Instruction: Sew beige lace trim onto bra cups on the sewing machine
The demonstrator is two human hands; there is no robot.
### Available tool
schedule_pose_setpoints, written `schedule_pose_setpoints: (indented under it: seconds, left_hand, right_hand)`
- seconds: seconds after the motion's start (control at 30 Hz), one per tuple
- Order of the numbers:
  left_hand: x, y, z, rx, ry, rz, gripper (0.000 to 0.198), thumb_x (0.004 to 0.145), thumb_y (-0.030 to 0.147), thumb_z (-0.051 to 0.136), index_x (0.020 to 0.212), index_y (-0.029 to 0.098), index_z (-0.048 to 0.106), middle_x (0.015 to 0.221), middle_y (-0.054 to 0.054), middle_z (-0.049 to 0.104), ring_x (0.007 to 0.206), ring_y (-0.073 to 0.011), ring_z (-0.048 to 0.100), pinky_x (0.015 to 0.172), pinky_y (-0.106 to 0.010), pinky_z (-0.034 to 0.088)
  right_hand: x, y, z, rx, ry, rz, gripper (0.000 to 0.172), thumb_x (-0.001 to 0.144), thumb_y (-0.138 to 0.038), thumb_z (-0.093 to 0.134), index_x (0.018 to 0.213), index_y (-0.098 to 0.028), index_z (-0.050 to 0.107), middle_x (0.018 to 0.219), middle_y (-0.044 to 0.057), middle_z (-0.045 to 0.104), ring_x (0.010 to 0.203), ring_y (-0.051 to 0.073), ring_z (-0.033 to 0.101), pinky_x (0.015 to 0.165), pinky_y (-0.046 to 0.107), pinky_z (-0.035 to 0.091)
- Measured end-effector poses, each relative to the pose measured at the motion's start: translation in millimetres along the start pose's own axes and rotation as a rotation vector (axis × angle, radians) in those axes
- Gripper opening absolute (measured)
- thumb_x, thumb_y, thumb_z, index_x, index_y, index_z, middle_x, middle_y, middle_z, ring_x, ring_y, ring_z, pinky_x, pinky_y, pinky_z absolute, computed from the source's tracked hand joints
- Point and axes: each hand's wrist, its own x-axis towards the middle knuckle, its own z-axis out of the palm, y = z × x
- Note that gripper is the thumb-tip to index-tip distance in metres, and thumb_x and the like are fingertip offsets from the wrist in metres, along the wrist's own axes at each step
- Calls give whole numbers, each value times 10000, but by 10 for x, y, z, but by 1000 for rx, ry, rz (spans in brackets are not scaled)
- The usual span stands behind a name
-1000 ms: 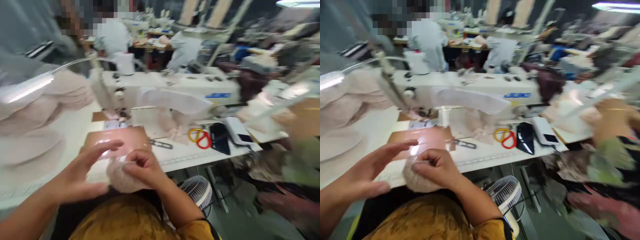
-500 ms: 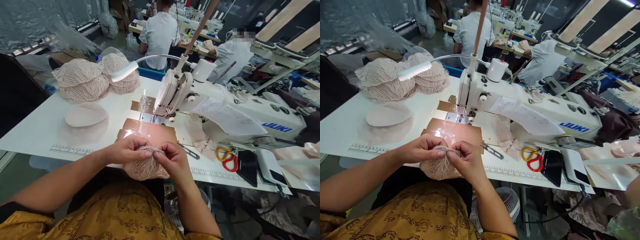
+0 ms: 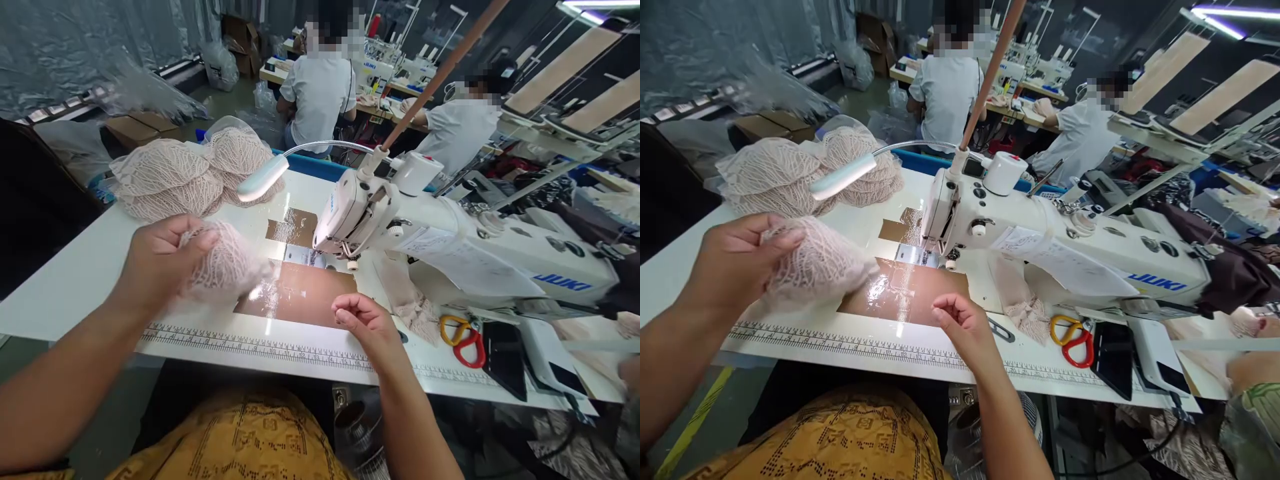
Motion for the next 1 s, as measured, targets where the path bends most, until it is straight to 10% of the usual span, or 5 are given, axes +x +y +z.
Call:
schedule_pose_setpoints:
  seconds: [0.13,0.33,0.63,1.0]
  left_hand:
    - [188,-18,610,853,-313,552,274,949,238,409,846,139,642,785,-60,639,730,-186,560,650,-326,469]
    - [-162,-271,1547,1051,-633,668,240,742,-36,466,756,95,666,704,-134,633,751,-280,585,592,-371,437]
    - [25,-53,1154,628,-912,602,336,961,235,424,717,140,635,705,-62,627,657,-160,584,670,-301,488]
    - [294,-519,1299,674,-664,861,345,983,221,391,1137,82,667,1240,-176,647,881,-232,631,777,-389,538]
  right_hand:
    - [104,-171,-104,-275,-82,-54,224,891,-378,570,994,-200,658,882,32,653,747,146,568,659,270,450]
    - [461,-139,-52,-649,-111,-189,279,907,-182,473,1099,-192,675,1099,72,690,1016,208,605,876,336,453]
    - [492,176,141,-1072,-160,-354,258,927,-138,444,996,-174,690,966,65,629,867,182,537,725,283,402]
    - [621,167,223,-1273,-82,-251,443,932,-98,378,1291,-210,613,1089,105,626,927,242,529,738,339,423]
